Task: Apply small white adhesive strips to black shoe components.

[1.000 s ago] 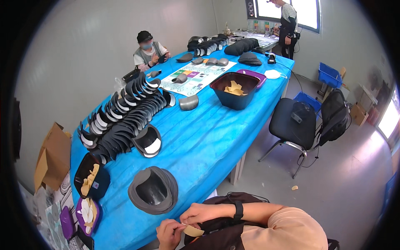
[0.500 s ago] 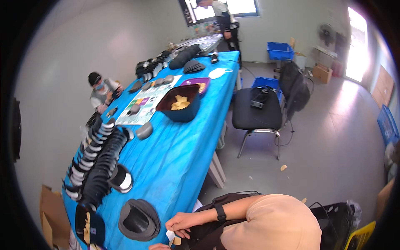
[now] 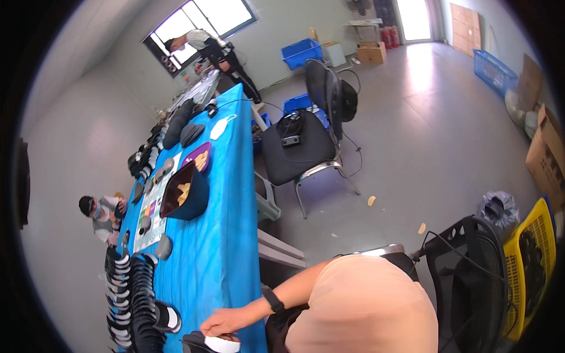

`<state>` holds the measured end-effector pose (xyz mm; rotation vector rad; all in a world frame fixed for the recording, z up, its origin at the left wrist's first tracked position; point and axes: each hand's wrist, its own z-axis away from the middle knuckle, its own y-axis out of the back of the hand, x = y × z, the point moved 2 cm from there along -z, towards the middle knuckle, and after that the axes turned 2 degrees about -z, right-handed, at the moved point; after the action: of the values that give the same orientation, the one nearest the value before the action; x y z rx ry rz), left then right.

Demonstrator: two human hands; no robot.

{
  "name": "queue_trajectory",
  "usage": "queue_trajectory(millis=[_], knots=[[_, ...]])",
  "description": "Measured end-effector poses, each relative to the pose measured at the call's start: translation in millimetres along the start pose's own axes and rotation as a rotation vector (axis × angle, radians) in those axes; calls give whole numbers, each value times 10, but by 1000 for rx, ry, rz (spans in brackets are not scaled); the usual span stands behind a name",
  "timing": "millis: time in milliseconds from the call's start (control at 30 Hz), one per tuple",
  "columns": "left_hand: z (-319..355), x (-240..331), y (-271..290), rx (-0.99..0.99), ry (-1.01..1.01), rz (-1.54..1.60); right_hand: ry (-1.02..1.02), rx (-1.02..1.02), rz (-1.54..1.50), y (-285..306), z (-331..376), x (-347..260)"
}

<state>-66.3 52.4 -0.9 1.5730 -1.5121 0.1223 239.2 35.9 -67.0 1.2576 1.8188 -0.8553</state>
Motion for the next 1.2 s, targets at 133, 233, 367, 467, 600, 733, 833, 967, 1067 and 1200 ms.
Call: queue_trajectory(millis=[133, 233, 367, 467, 600, 733, 833, 967, 1067, 1200], knots=[[-288, -60, 513, 9, -62, -339, 93, 45, -33, 113, -379, -45], [-469, -148, 791, 58, 89, -132, 35, 125, -133, 175, -655, 111], [-508, 57, 1008, -196, -403, -1293, -142, 253, -316, 258, -829, 382], [-491, 149, 1041, -199, -371, -1298, -173, 268, -372, 279, -821, 465], [-522, 155, 956, -147, -268, -1124, -233, 238, -369, 267, -787, 459], [-588, 84, 879, -70, -148, -914, -179, 221, -358, 268, -768, 428], [-622, 52, 858, 6, -56, -754, -265, 195, -312, 274, -757, 415], [-656, -19, 838, 137, 77, -555, -289, 193, -326, 261, -730, 352], [-642, -147, 881, 260, 183, -422, -297, 210, -322, 263, -706, 326], [-549, -412, 1056, 460, 311, -276, -304, 227, -326, 263, -712, 326]])
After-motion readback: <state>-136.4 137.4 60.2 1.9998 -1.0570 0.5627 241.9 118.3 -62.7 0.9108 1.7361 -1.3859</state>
